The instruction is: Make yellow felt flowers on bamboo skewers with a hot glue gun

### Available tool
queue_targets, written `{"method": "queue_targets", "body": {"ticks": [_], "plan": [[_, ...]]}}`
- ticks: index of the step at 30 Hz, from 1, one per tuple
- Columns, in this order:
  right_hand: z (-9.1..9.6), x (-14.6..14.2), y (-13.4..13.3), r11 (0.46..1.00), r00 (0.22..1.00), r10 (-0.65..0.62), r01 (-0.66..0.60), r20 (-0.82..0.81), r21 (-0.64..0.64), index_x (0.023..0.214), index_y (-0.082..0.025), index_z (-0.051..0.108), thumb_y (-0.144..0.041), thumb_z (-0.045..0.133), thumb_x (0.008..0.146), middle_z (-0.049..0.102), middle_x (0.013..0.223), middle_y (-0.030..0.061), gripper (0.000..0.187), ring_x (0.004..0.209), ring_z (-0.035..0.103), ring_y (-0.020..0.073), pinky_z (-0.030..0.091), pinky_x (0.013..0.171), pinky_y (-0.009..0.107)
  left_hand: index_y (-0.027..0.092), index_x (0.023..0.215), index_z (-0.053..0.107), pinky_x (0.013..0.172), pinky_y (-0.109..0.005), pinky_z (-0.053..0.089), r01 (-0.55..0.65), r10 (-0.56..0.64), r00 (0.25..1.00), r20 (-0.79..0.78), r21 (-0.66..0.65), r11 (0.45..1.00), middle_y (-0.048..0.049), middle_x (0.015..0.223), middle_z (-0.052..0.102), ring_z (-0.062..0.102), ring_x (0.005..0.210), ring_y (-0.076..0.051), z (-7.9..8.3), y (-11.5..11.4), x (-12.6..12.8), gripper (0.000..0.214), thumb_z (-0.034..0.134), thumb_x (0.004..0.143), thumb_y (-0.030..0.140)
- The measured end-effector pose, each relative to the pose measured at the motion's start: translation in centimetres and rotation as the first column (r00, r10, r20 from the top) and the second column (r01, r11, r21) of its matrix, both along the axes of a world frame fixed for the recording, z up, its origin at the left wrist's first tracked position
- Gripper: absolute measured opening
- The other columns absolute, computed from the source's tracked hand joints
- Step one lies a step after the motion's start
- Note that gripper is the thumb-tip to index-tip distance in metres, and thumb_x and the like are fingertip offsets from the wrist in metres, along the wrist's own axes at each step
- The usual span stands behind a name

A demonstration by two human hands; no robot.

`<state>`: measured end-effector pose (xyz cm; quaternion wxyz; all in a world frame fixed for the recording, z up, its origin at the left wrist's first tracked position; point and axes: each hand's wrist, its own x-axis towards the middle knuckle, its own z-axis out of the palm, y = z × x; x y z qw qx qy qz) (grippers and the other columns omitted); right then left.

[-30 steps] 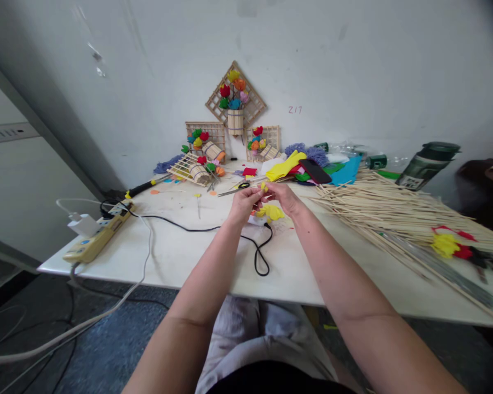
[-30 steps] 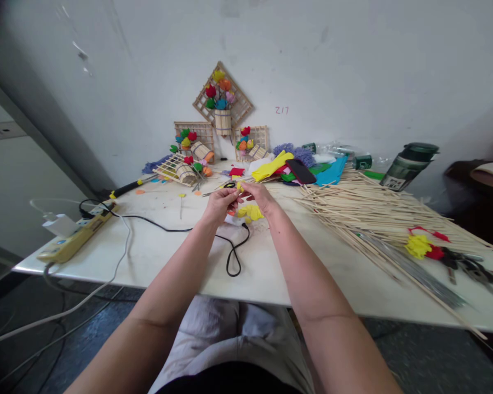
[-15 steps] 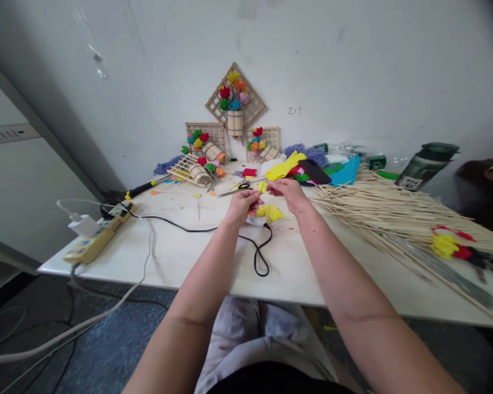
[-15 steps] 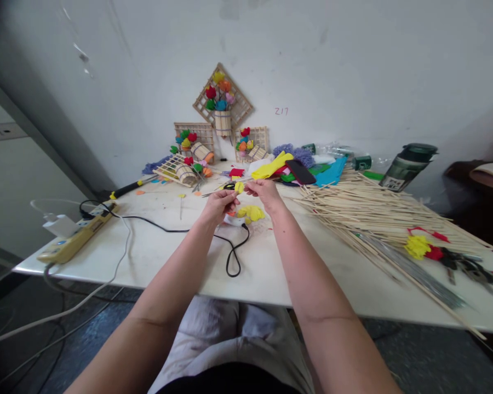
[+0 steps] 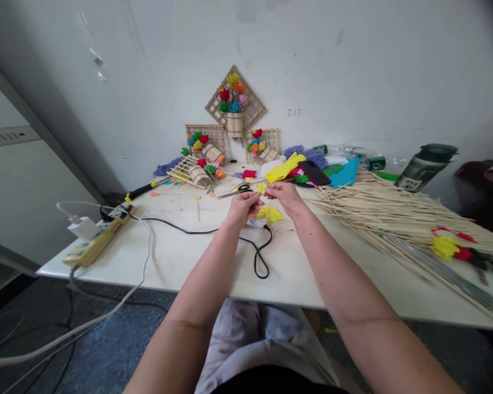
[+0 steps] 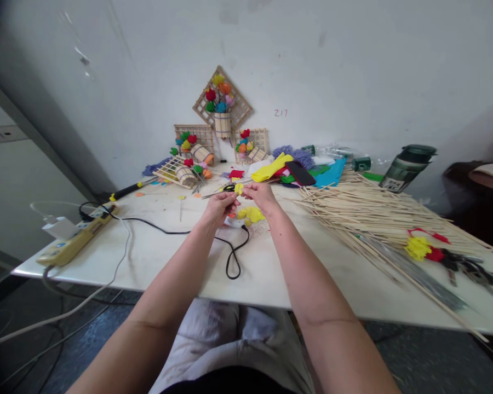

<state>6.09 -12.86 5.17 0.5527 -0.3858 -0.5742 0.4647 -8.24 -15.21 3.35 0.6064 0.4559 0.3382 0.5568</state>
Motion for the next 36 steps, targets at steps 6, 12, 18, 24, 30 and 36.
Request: {"method": "queue_targets", "body": {"ticks": [6, 12, 18, 24, 30, 36], "plan": [[-0.2, -0.6, -0.1, 0.999, 0.999, -0.032, 0.032, -0.037, 0.011, 0.061, -0.015, 0.062, -0.029, 0.066, 0.053, 0.057, 0.053, -0.0032, 0.016, 0.053, 0.047, 0.0087, 0.04, 0.059, 0.026, 0.009, 0.08, 0.059, 0.042, -0.016, 0.04, 0.001, 0.001, 0.998, 0.069, -0.03, 1.0, -0.0005, 0.057, 0.061, 0.05, 0.041, -0.004, 0.0, 0.1, 0.1, 0.024, 0.074, 0.067, 0.024], [-0.5, -0.7, 0.0, 1.0, 0.998, -0.027, 0.027, -0.055, 0.007, 0.061, -0.016, 0.062, -0.029, 0.067, 0.052, 0.057, 0.054, -0.0032, 0.016, 0.052, 0.045, 0.0082, 0.038, 0.057, 0.025, 0.01, 0.076, 0.058, 0.041, -0.015, 0.039, 0.016, -0.014, 0.997, 0.074, -0.038, 0.999, -0.0008, 0.057, 0.061, 0.05, 0.041, -0.004, 0.1, 0.1, 0.0, 0.02, 0.072, 0.068, 0.023], [-0.3, -0.7, -0.2, 1.0, 0.999, -0.015, 0.014, -0.05, -0.019, 0.065, -0.015, 0.063, -0.03, 0.066, 0.056, 0.058, 0.055, -0.0022, 0.018, 0.052, 0.047, 0.0078, 0.039, 0.056, 0.024, 0.011, 0.073, 0.058, 0.039, -0.015, 0.036, 0.004, -0.001, 0.997, 0.077, -0.037, 0.999, 0.001, 0.055, 0.059, 0.046, 0.039, -0.003, 0.2, 0.0, -0.1, 0.021, 0.073, 0.066, 0.023], [-0.1, -0.8, -0.8, 0.999, 0.947, 0.038, -0.043, 0.32, 0.009, 0.081, -0.015, 0.065, -0.029, 0.061, 0.068, 0.064, 0.065, 0.0014, 0.02, 0.059, 0.057, 0.0121, 0.042, 0.057, 0.024, 0.011, 0.072, 0.057, 0.041, -0.015, 0.035, -0.075, 0.075, 0.985, 0.153, -0.007, 0.997, 0.0014, 0.054, 0.058, 0.046, 0.041, -0.003, 0.5, 0.4, -1.1, 0.021, 0.072, 0.065, 0.023], [0.0, -2.3, -2.1, 0.988, 0.413, -0.065, -0.103, 0.908, 0.117, 0.103, -0.022, 0.065, -0.045, 0.063, 0.069, 0.07, 0.089, 0.0055, 0.041, 0.083, 0.064, 0.0234, 0.044, 0.07, 0.031, 0.012, 0.072, 0.056, 0.041, -0.015, 0.032, -0.172, 0.164, 0.96, 0.226, 0.015, 0.985, 0.0027, 0.055, 0.057, 0.045, 0.041, -0.002, 1.1, 0.5, -2.2, 0.02, 0.072, 0.066, 0.024], [-1.0, -4.3, -3.3, 0.978, 0.117, -0.077, -0.184, 0.99, 0.098, 0.112, -0.024, 0.061, -0.05, 0.057, 0.073, 0.068, 0.106, 0.0113, 0.048, 0.096, 0.063, 0.0294, 0.045, 0.074, 0.034, 0.014, 0.071, 0.055, 0.04, -0.013, 0.029, -0.326, 0.303, 0.889, 0.342, 0.008, 0.945, 0.0038, 0.053, 0.055, 0.041, 0.04, -0.001, 1.6, 0.8, -3.6, 0.015, 0.069, 0.069, 0.019]]}}
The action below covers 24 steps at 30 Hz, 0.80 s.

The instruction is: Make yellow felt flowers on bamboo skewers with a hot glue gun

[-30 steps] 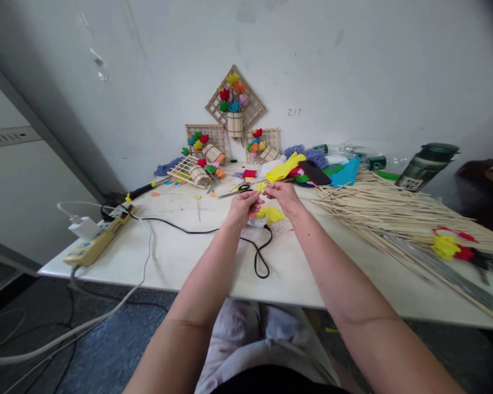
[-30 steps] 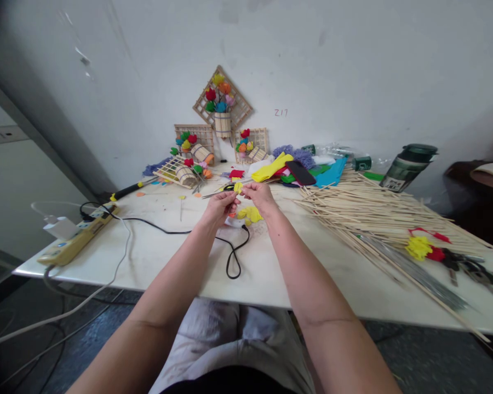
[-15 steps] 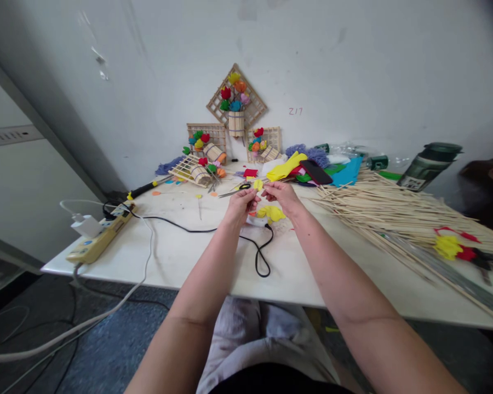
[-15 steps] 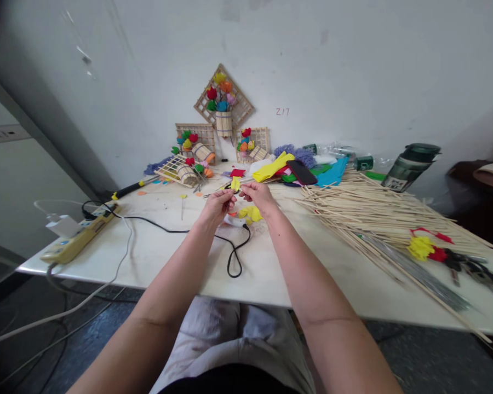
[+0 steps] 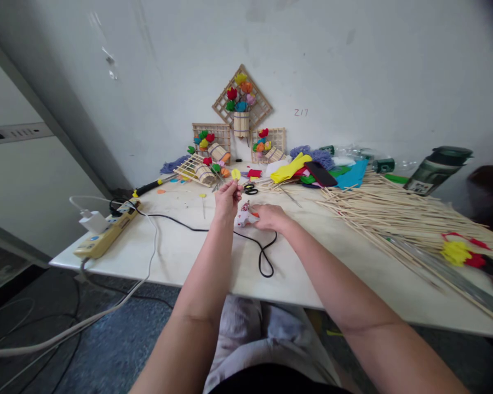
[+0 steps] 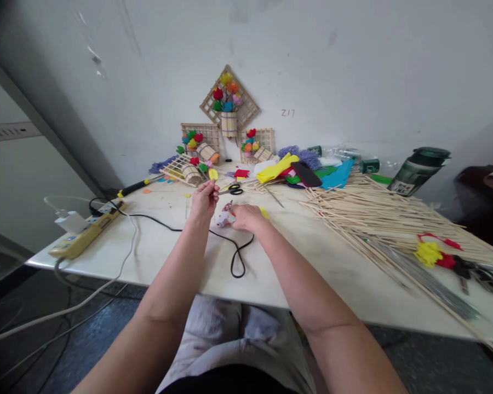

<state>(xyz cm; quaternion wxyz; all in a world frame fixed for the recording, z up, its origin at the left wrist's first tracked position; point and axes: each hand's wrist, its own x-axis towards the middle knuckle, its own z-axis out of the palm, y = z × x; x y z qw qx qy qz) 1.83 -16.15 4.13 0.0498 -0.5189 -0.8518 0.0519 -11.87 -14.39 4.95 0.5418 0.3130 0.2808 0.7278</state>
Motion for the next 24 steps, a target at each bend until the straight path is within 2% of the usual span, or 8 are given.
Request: {"method": "queue_targets", "body": {"ticks": [4, 8, 12, 15, 17, 20, 22, 24], "plan": [[-0.7, -1.2, -0.4, 0.997, 0.995, -0.064, 0.068, 0.08, -0.044, 0.114, -0.021, 0.06, -0.033, 0.059, 0.072, 0.068, 0.105, 0.0137, 0.044, 0.099, 0.063, 0.0289, 0.045, 0.077, 0.035, 0.014, 0.073, 0.055, 0.039, -0.012, 0.026, -0.072, 0.071, 0.996, 0.055, 0.027, 0.997, 0.0037, 0.054, 0.055, 0.041, 0.041, 0.0, 0.2, 0.1, -1.0, 0.015, 0.069, 0.068, 0.016], [-0.9, -1.5, -0.7, 0.996, 0.994, -0.091, 0.09, 0.064, 0.015, 0.108, -0.017, 0.063, -0.038, 0.056, 0.075, 0.069, 0.102, 0.0154, 0.04, 0.098, 0.063, 0.0298, 0.046, 0.077, 0.035, 0.014, 0.073, 0.055, 0.039, -0.011, 0.025, -0.138, 0.137, 0.988, 0.076, 0.012, 0.99, 0.004, 0.054, 0.055, 0.04, 0.041, 0.0, 0.2, 0.2, -1.6, 0.014, 0.068, 0.068, 0.017], [-0.2, -0.3, -0.2, 0.98, 0.986, -0.162, 0.166, -0.044, 0.109, 0.106, -0.017, 0.062, -0.038, 0.056, 0.075, 0.069, 0.098, 0.0152, 0.037, 0.093, 0.064, 0.0295, 0.047, 0.074, 0.035, 0.014, 0.074, 0.056, 0.039, -0.012, 0.025, -0.177, 0.178, 0.98, 0.092, -0.015, 0.984, 0.0042, 0.054, 0.055, 0.04, 0.041, 0.0, -0.1, 0.4, -1.8, 0.012, 0.067, 0.069, 0.017], [0.4, 1.0, 0.7, 0.945, 0.938, -0.245, 0.288, -0.247, 0.157, 0.101, -0.018, 0.063, -0.032, 0.055, 0.075, 0.069, 0.095, 0.014, 0.03, 0.091, 0.064, 0.0292, 0.047, 0.072, 0.035, 0.014, 0.072, 0.055, 0.039, -0.012, 0.025, -0.163, 0.165, 0.983, 0.08, -0.033, 0.986, 0.0034, 0.055, 0.056, 0.04, 0.041, 0.0, -0.4, 0.6, -1.6, 0.012, 0.066, 0.069, 0.016], [0.6, 1.7, 1.3, 0.943, 0.844, -0.228, 0.317, -0.485, 0.107, 0.096, -0.018, 0.064, -0.033, 0.056, 0.074, 0.069, 0.089, 0.0116, 0.028, 0.085, 0.064, 0.0269, 0.047, 0.069, 0.034, 0.014, 0.072, 0.055, 0.038, -0.012, 0.024, -0.145, 0.148, 0.986, 0.07, -0.046, 0.988, 0.0029, 0.054, 0.056, 0.04, 0.041, -0.001, -0.6, 0.6, -1.3, 0.01, 0.065, 0.07, 0.015], [0.8, 2.2, 1.5, 0.982, 0.529, -0.181, 0.147, -0.829, -0.121, 0.093, -0.015, 0.062, -0.033, 0.059, 0.071, 0.067, 0.073, 0.0056, 0.028, 0.056, 0.059, 0.0169, 0.046, 0.053, 0.028, 0.014, 0.072, 0.055, 0.038, -0.012, 0.024, -0.123, 0.125, 0.991, 0.039, -0.061, 0.991, 0.0032, 0.054, 0.057, 0.04, 0.04, -0.001, -1.0, 0.7, -0.9, 0.011, 0.065, 0.07, 0.017], [1.0, 2.2, 1.2, 0.981, 0.335, -0.176, -0.023, -0.926, -0.194, 0.091, -0.014, 0.061, -0.032, 0.061, 0.069, 0.065, 0.067, 0.0027, 0.028, 0.042, 0.05, 0.0111, 0.042, 0.044, 0.025, 0.014, 0.072, 0.055, 0.039, -0.012, 0.025, -0.111, 0.112, 0.994, 0.014, -0.066, 0.992, 0.0035, 0.054, 0.057, 0.041, 0.04, 0.0, -1.2, 0.8, -0.6, 0.014, 0.067, 0.068, 0.019], [1.2, 2.1, 0.8, 0.972, 0.26, -0.158, -0.129, -0.953, -0.196, 0.087, -0.014, 0.06, -0.032, 0.063, 0.067, 0.064, 0.066, 0.0019, 0.028, 0.038, 0.046, 0.0086, 0.039, 0.04, 0.024, 0.014, 0.072, 0.055, 0.04, -0.012, 0.027, -0.094, 0.094, 0.996, -0.003, -0.069, 0.993, 0.0034, 0.054, 0.057, 0.042, 0.04, -0.001, -1.4, 0.8, -0.4, 0.017, 0.07, 0.066, 0.021]]}}
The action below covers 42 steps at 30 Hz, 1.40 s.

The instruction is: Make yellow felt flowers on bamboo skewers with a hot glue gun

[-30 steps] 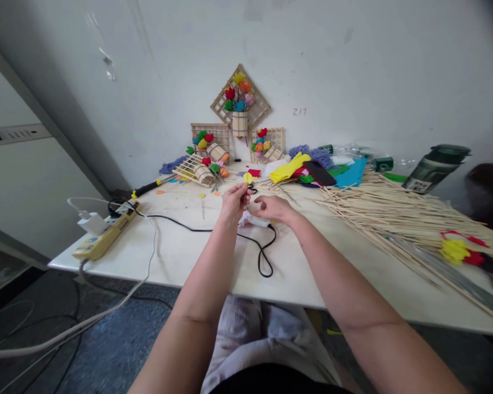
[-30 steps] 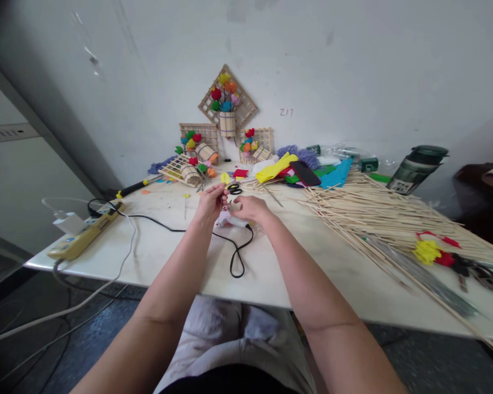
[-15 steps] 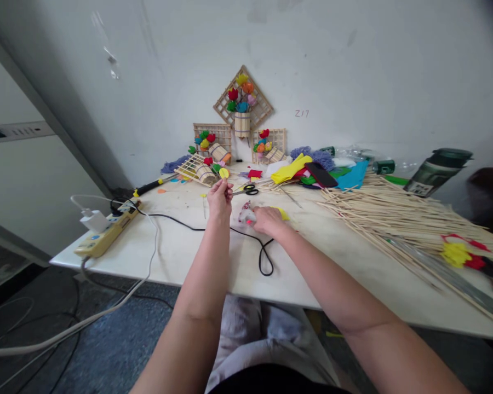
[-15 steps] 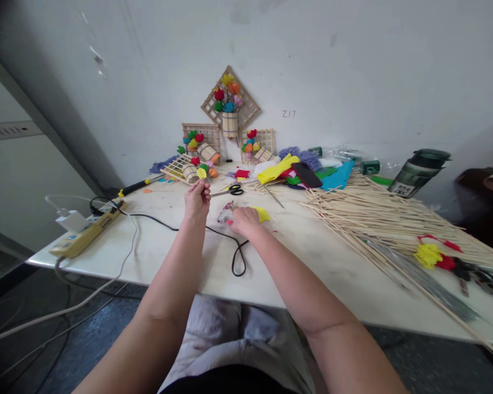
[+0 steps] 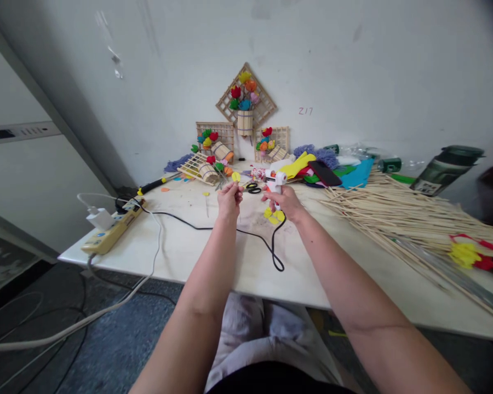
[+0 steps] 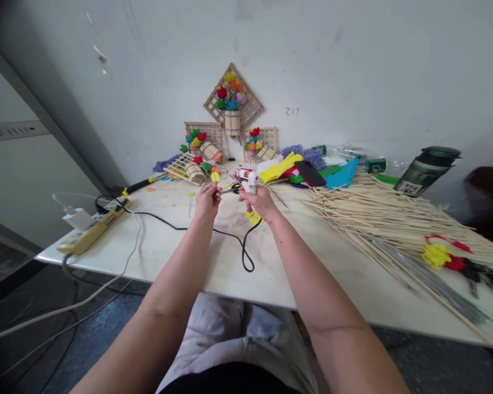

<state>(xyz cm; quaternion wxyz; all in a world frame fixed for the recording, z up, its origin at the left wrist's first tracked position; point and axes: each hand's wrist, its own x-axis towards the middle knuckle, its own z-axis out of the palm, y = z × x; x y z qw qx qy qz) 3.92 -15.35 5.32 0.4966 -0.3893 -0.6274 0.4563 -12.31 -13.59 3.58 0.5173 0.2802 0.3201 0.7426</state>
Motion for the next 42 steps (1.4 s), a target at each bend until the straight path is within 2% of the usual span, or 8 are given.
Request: {"method": "queue_targets", "body": {"ticks": [3, 6, 18, 24, 42], "plan": [[0.16, -0.14, -0.42, 0.998, 0.998, 0.067, -0.068, 0.017, 0.016, 0.077, -0.014, 0.06, -0.038, 0.064, 0.069, 0.064, 0.067, 0.0032, 0.026, 0.037, 0.045, 0.0075, 0.037, 0.037, 0.023, 0.014, 0.073, 0.054, 0.041, -0.012, 0.029, 0.031, -0.031, 0.999, -0.014, -0.006, 1.0, 0.0032, 0.054, 0.057, 0.043, 0.041, -0.001, -0.2, 0.01, 0.24, 0.019, 0.07, 0.066, 0.022], [0.12, -0.18, -0.51, 0.997, 0.996, 0.073, -0.075, 0.054, 0.029, 0.07, -0.014, 0.058, -0.045, 0.063, 0.072, 0.064, 0.067, 0.0042, 0.031, 0.036, 0.044, 0.0066, 0.036, 0.037, 0.023, 0.013, 0.074, 0.055, 0.041, -0.013, 0.03, 0.049, -0.05, 0.998, -0.03, -0.008, 0.999, 0.0032, 0.055, 0.058, 0.043, 0.041, -0.001, -0.34, 0.06, 0.39, 0.019, 0.07, 0.066, 0.022], [0.15, -0.16, -0.61, 0.998, 0.998, 0.055, -0.056, 0.04, 0.019, 0.068, -0.016, 0.057, -0.05, 0.06, 0.074, 0.061, 0.064, 0.0021, 0.035, 0.036, 0.044, 0.0068, 0.035, 0.035, 0.023, 0.013, 0.076, 0.057, 0.04, -0.013, 0.031, 0.099, -0.097, 0.994, -0.053, 0.034, 0.995, 0.0019, 0.056, 0.06, 0.046, 0.041, -0.002, -0.59, 0.12, 0.63, 0.019, 0.07, 0.067, 0.023], [0.14, -0.16, -0.59, 0.998, 0.997, 0.064, -0.064, 0.035, 0.004, 0.068, -0.015, 0.056, -0.049, 0.061, 0.074, 0.06, 0.062, 0.0016, 0.034, 0.036, 0.044, 0.0067, 0.034, 0.034, 0.022, 0.013, 0.076, 0.057, 0.043, -0.014, 0.036, 0.103, -0.102, 0.993, -0.063, 0.019, 0.995, 0.0017, 0.057, 0.06, 0.047, 0.042, -0.003, -0.54, -0.01, 0.68, 0.019, 0.07, 0.068, 0.023], [0.09, -0.13, -0.48, 0.998, 0.998, 0.061, -0.06, 0.021, -0.011, 0.063, -0.014, 0.055, -0.047, 0.061, 0.075, 0.056, 0.057, -0.0004, 0.035, 0.034, 0.044, 0.0059, 0.034, 0.032, 0.021, 0.013, 0.074, 0.057, 0.041, -0.014, 0.034, 0.097, -0.096, 0.994, -0.044, 0.02, 0.995, 0.0007, 0.055, 0.06, 0.046, 0.04, -0.003, -0.77, 0.35, 0.67, 0.018, 0.07, 0.067, 0.023]]}}
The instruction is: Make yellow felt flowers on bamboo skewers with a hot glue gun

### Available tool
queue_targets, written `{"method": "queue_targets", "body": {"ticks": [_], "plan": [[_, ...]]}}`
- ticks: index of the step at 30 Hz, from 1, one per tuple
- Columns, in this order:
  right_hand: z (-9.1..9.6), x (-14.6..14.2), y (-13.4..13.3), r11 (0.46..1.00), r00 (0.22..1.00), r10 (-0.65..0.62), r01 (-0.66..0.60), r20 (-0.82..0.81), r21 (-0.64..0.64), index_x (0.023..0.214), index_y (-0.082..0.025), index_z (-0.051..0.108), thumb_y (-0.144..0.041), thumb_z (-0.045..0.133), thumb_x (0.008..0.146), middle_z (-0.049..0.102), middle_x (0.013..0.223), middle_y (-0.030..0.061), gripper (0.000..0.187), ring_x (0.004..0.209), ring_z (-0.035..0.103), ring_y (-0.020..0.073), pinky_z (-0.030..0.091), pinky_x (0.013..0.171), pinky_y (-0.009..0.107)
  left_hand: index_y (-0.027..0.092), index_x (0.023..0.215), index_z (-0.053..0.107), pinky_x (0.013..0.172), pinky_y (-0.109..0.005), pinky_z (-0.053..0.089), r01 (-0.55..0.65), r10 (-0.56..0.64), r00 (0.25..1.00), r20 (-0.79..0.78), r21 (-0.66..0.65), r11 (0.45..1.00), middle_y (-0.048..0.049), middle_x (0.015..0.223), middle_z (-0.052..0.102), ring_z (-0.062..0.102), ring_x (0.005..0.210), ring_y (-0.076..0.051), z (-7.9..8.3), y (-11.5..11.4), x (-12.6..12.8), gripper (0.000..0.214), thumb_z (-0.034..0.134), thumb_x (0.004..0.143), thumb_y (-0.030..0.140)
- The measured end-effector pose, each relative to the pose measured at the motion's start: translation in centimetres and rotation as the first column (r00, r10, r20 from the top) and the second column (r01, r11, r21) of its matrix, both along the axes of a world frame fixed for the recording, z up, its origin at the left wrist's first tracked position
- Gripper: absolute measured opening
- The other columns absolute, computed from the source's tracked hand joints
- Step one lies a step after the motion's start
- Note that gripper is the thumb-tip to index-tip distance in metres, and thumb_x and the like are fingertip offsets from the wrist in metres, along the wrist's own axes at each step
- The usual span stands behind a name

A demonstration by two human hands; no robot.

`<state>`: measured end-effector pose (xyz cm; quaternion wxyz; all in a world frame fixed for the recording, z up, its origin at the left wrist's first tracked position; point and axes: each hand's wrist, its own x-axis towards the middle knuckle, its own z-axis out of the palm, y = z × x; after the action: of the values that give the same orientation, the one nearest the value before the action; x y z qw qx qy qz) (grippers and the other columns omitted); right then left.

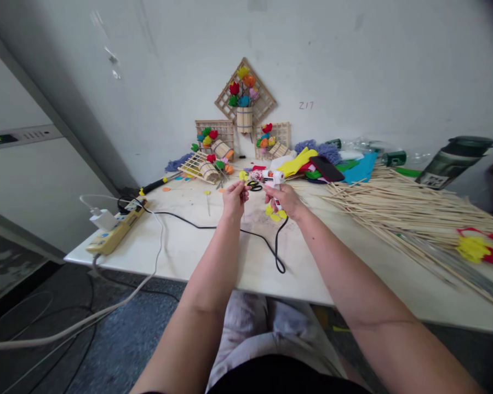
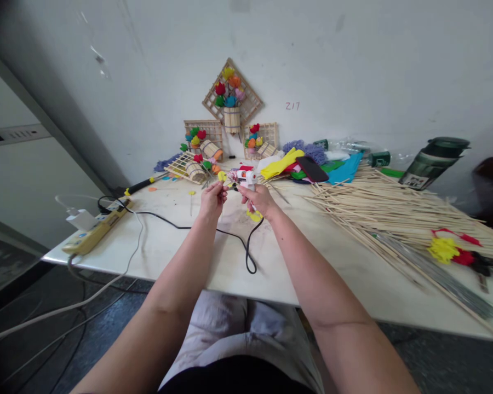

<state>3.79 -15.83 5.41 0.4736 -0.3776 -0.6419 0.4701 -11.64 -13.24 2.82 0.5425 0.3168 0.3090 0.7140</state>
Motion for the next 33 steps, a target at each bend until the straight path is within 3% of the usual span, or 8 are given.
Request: {"method": "queue_targets", "body": {"ticks": [33], "plan": [[0.59, 0.03, -0.47, 1.0, 0.999, 0.019, -0.018, 0.032, -0.008, 0.056, -0.016, 0.049, -0.047, 0.064, 0.072, 0.049, 0.048, -0.0038, 0.038, 0.033, 0.042, 0.0059, 0.035, 0.033, 0.02, 0.012, 0.074, 0.057, 0.037, -0.012, 0.027, 0.016, -0.016, 0.999, 0.029, 0.005, 1.0, 0.0008, 0.055, 0.059, 0.044, 0.039, -0.002, 0.2, -0.16, -0.16, 0.015, 0.069, 0.069, 0.02]]}}
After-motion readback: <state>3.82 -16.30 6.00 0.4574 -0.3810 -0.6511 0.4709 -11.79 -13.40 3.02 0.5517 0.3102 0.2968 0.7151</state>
